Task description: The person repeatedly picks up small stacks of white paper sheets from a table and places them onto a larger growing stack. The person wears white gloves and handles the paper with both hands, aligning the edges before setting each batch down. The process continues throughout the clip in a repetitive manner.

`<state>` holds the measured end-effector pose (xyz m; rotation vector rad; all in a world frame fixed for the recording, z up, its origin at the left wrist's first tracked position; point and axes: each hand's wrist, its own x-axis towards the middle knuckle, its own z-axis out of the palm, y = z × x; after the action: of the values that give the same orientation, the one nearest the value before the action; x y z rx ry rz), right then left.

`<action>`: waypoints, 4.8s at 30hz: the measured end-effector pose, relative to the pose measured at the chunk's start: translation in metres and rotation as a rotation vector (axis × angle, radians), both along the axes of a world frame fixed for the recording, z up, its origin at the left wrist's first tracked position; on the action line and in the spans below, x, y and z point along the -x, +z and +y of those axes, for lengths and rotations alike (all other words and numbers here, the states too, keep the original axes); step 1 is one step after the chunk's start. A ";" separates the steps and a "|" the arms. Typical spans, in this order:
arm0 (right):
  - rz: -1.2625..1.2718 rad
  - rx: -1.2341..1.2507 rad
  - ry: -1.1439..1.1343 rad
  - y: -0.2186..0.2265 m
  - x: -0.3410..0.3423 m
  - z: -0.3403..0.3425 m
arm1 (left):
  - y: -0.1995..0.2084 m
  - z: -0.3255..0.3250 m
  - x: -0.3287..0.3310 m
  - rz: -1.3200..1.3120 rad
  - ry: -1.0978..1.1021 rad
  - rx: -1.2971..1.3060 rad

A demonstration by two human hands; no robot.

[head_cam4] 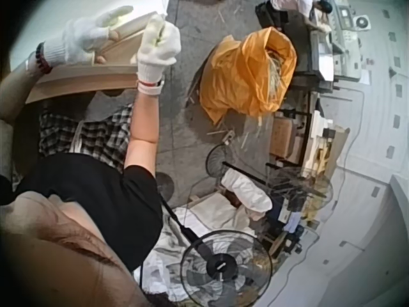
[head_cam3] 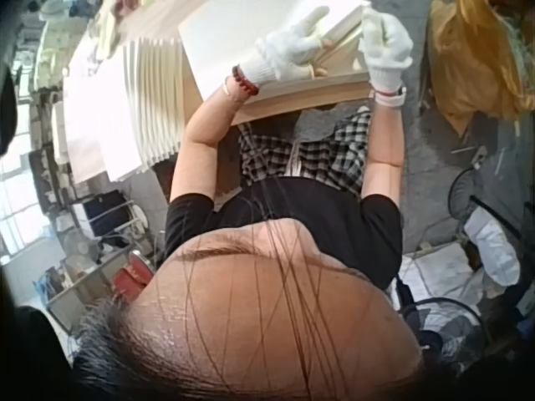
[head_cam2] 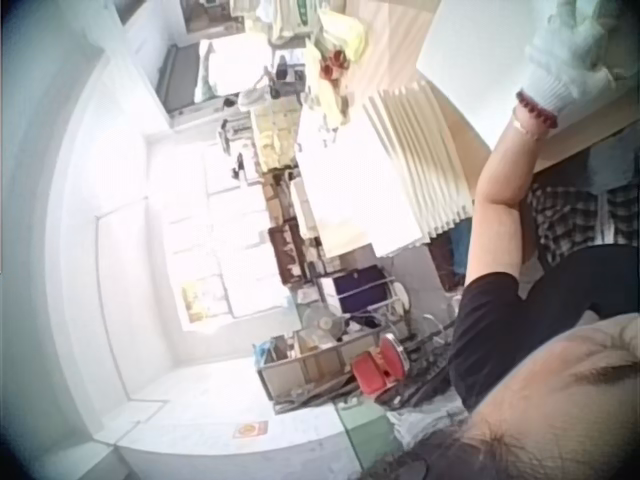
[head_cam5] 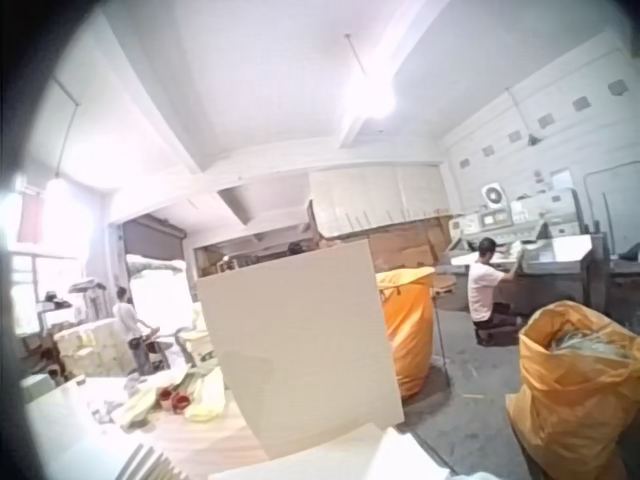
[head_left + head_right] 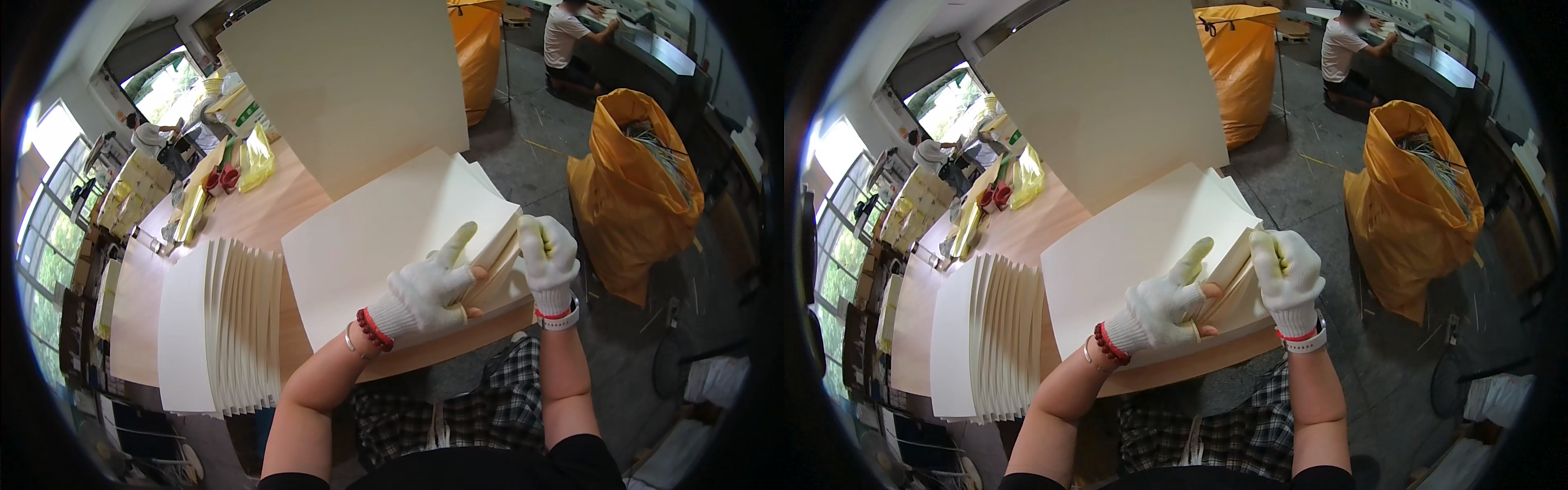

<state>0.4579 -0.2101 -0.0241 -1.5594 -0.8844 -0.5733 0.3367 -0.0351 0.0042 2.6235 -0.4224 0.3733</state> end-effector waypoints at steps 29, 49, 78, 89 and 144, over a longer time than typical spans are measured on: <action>0.711 0.459 0.722 -0.030 -0.084 -0.003 | -0.011 0.026 0.019 0.117 -0.151 0.108; 0.749 0.429 0.652 -0.028 -0.074 -0.010 | -0.010 0.030 0.239 -0.259 0.725 1.868; 0.885 0.213 0.529 -0.024 -0.056 -0.017 | 0.008 0.112 0.430 -1.016 0.968 1.607; 0.414 0.496 0.014 -0.035 0.027 -0.067 | 0.030 0.004 0.170 -0.050 0.316 0.185; -0.393 0.339 -0.274 0.003 0.003 0.004 | -0.021 0.013 0.011 0.095 -0.026 0.248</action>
<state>0.4545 -0.2059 -0.0214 -1.9290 -1.1123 -0.9902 0.3253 -0.0223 -0.0164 2.3813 -0.3535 0.2725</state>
